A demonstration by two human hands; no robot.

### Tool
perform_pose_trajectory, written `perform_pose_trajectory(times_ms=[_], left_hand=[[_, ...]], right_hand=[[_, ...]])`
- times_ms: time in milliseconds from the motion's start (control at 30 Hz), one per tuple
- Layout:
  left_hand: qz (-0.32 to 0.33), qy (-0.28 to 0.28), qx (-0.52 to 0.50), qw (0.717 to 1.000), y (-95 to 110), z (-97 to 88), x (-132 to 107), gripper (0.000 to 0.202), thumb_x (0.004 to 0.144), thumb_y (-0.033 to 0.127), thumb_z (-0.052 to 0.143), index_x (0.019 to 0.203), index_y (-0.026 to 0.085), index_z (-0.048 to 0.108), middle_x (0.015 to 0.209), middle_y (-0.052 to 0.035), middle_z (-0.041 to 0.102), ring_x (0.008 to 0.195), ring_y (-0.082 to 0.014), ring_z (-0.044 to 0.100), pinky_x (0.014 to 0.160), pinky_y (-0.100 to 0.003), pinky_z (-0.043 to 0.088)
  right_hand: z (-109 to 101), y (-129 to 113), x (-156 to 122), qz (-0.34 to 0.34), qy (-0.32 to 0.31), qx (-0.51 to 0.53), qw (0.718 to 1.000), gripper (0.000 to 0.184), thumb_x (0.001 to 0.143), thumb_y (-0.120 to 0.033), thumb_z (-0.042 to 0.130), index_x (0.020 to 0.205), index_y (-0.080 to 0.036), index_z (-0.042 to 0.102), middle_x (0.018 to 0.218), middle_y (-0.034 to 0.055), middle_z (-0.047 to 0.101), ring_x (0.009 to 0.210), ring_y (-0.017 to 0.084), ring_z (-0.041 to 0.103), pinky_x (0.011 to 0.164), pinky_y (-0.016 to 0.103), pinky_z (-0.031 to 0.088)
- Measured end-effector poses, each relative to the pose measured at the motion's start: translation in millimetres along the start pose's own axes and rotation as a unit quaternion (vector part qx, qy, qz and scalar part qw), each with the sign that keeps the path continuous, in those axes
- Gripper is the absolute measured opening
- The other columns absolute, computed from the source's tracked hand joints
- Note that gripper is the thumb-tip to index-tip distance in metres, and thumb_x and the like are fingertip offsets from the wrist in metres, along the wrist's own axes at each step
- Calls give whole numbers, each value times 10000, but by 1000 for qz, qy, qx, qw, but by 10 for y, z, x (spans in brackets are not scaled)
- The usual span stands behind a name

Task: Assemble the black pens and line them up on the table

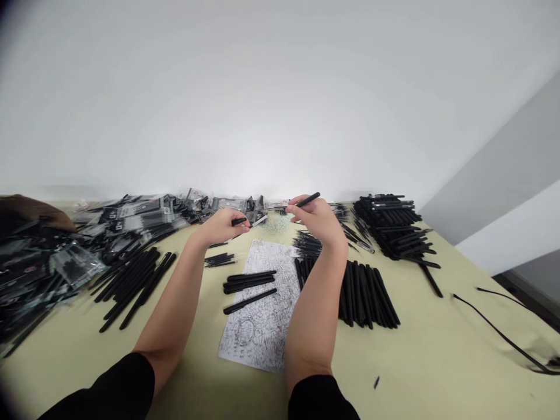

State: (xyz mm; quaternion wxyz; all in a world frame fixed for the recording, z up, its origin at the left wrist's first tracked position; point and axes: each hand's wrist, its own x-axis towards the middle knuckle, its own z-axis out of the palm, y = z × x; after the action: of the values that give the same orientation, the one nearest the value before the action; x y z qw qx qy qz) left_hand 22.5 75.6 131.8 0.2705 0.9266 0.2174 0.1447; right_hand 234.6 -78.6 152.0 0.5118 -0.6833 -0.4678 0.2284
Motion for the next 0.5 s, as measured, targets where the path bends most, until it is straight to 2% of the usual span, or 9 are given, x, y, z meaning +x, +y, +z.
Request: perform_pose_trajectory(times_ms=[100, 300, 500], left_hand=[[26, 17, 8, 999, 64, 12, -12, 169, 782, 274, 579, 733, 142, 672, 638, 0, 586, 591, -121, 479, 584, -259, 340], [37, 30, 13, 999, 136, 14, -26, 152, 788, 251, 582, 758, 143, 684, 652, -2, 609, 592, -123, 491, 587, -262, 342], [48, 28, -7, 998, 147, 17, -22, 158, 792, 265, 587, 785, 146, 690, 624, 12, 577, 571, -112, 467, 575, -253, 342]], right_hand=[[67, -55, 16, -4, -32, 13, 999, 346, 769, -462, 686, 970, -180, 682, 979, 107, 744, 808, 225, 714, 699, 345, 529], [163, -73, 65, -39, -66, 4, 997, 323, 783, -455, 679, 954, -181, 679, 958, 94, 739, 749, 212, 712, 724, 368, 524], [241, -112, 77, -30, -89, 8, 996, 329, 781, -432, 689, 993, -182, 660, 881, 68, 741, 767, 212, 715, 732, 360, 514]])
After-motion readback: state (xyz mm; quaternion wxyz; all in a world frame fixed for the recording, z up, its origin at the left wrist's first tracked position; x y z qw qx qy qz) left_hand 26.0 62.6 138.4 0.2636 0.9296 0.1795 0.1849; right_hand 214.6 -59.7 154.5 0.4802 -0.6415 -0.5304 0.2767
